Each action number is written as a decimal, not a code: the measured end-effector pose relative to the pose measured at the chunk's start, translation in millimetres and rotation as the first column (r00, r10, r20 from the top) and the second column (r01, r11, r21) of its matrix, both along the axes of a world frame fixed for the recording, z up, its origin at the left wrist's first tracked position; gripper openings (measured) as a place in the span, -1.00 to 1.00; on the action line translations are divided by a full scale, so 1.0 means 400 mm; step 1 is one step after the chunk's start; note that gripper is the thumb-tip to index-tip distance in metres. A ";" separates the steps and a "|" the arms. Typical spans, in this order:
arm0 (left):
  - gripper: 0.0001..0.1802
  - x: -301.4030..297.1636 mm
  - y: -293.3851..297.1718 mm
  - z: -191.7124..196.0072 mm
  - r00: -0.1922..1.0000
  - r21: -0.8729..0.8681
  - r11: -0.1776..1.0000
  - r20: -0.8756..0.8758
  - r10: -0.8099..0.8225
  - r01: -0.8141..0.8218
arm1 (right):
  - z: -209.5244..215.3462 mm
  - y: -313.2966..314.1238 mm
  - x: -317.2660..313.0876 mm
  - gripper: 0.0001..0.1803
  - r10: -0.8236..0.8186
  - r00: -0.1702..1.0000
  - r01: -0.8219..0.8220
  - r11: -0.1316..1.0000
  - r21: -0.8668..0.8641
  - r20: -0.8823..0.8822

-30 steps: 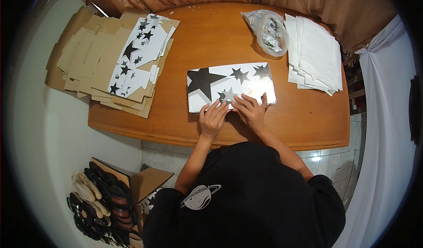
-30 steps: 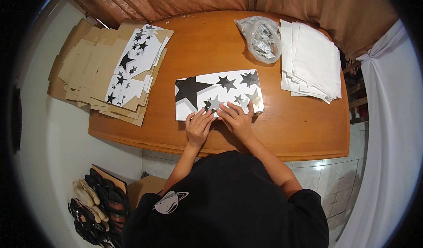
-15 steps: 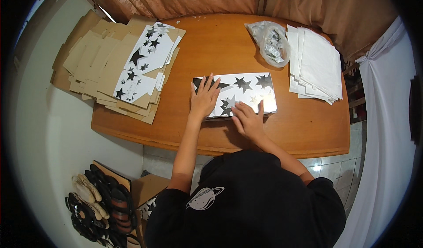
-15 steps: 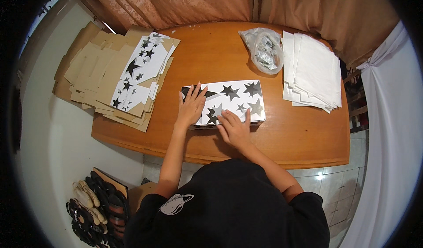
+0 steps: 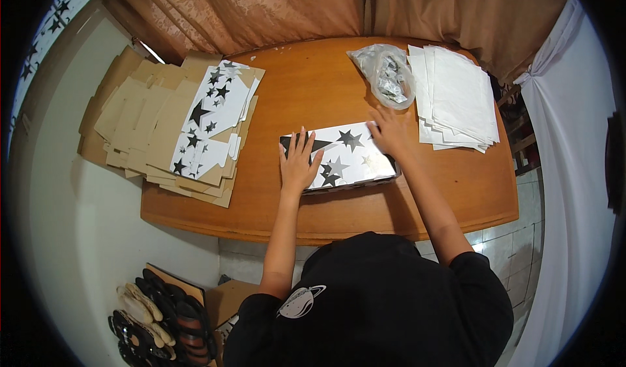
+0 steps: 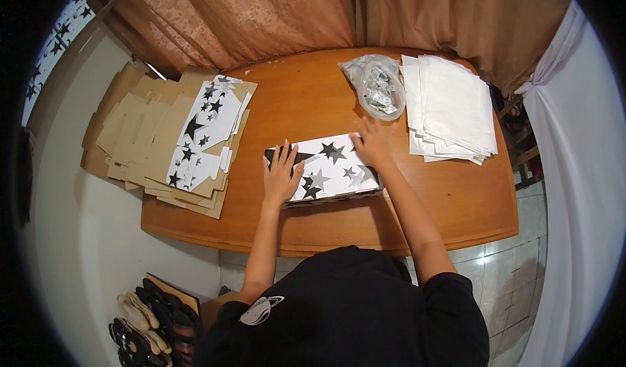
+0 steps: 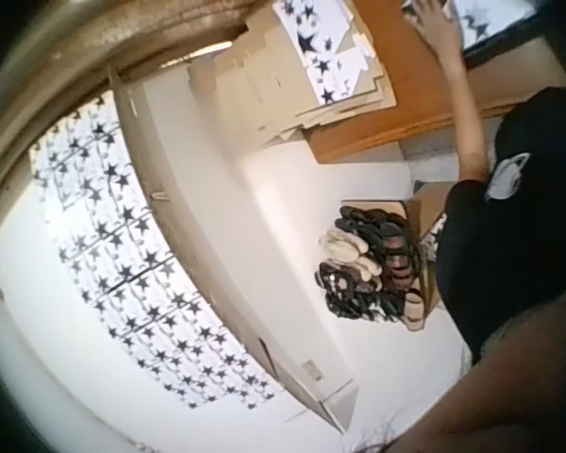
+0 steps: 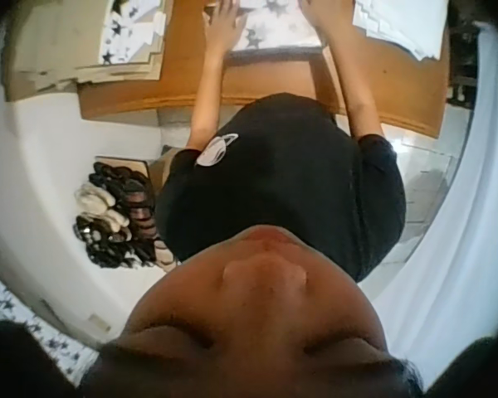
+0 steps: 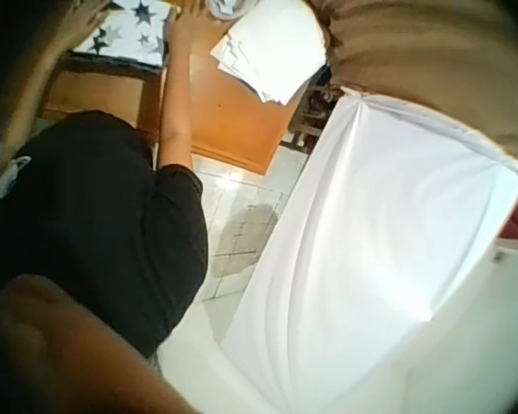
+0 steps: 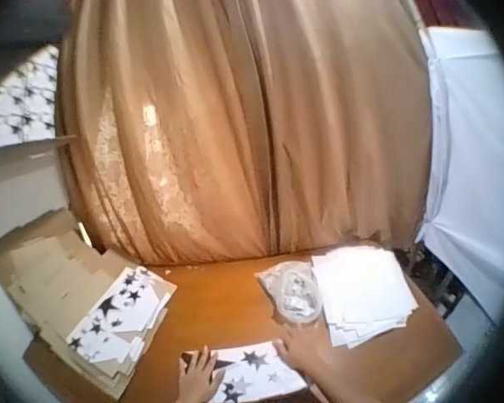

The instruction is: Folding shoe boxes, wrapping shoes in tissue paper, and placing them in boxes before stacking them.

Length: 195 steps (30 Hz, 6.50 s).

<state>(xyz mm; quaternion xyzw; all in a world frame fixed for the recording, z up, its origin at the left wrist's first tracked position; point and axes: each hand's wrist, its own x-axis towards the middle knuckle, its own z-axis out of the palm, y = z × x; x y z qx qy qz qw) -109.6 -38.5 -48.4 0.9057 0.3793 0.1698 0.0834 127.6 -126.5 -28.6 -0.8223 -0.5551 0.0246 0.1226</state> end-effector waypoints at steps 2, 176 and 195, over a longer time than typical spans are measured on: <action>-0.35 0.001 -0.004 -0.003 0.999 0.029 0.999 -0.029 0.040 -0.039 | -0.005 -0.030 0.023 -0.45 -0.172 0.984 0.171 0.985 -0.031 -0.053; -0.26 -1.587 -0.935 1.392 0.168 0.708 -0.511 0.650 0.741 -0.488 | 1.393 -0.348 -2.073 -0.40 0.661 0.543 -0.030 -0.601 0.798 0.518; -0.37 -1.200 -0.910 0.648 0.157 0.724 -0.136 0.322 0.934 -0.677 | 0.550 -0.320 -1.592 -0.50 0.868 0.235 -0.505 -0.275 0.818 0.437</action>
